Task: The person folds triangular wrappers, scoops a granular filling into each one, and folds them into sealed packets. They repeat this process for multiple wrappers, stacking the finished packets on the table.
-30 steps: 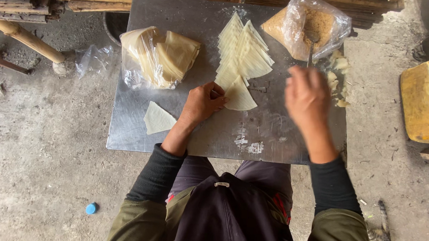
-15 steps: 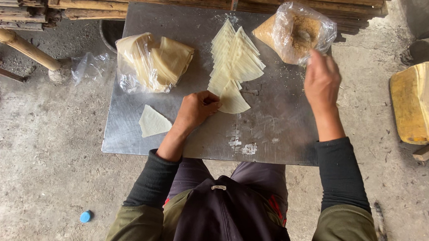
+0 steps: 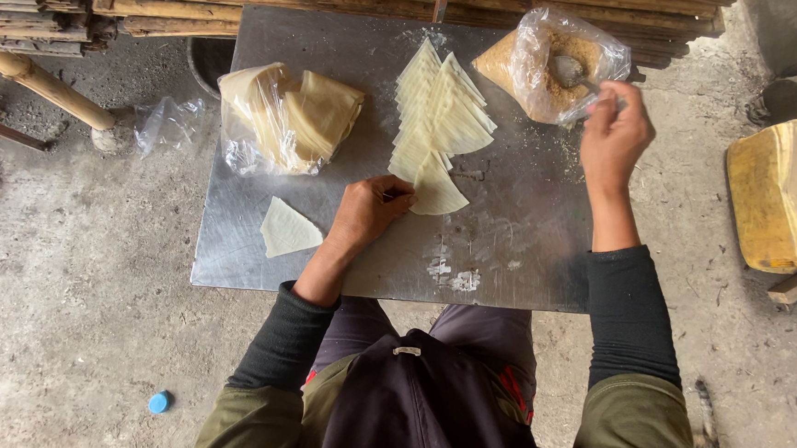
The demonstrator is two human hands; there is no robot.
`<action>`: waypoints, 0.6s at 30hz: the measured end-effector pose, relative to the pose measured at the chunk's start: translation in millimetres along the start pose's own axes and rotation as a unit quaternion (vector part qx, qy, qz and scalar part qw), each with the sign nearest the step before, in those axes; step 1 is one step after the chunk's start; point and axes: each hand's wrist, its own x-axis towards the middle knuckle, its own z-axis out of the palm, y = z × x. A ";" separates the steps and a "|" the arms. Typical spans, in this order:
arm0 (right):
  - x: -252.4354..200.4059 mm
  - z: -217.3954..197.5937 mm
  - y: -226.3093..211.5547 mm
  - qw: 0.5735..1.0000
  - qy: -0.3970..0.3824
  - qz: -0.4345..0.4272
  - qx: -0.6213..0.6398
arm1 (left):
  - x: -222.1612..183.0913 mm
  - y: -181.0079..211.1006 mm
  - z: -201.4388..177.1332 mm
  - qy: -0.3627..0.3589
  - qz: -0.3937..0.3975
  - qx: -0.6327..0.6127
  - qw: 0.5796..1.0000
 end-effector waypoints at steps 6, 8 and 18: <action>4.6 -12.4 13.2 0.975 0.087 0.150 0.142 | -2.8 6.7 -4.2 0.012 -0.006 0.009 1.000; 5.1 -17.1 16.3 0.966 0.104 0.147 0.185 | -3.0 8.3 -4.6 0.012 -0.009 0.010 1.000; -38.3 -46.1 -37.0 0.876 0.107 0.145 0.448 | -1.2 1.7 -2.5 0.020 0.000 0.021 1.000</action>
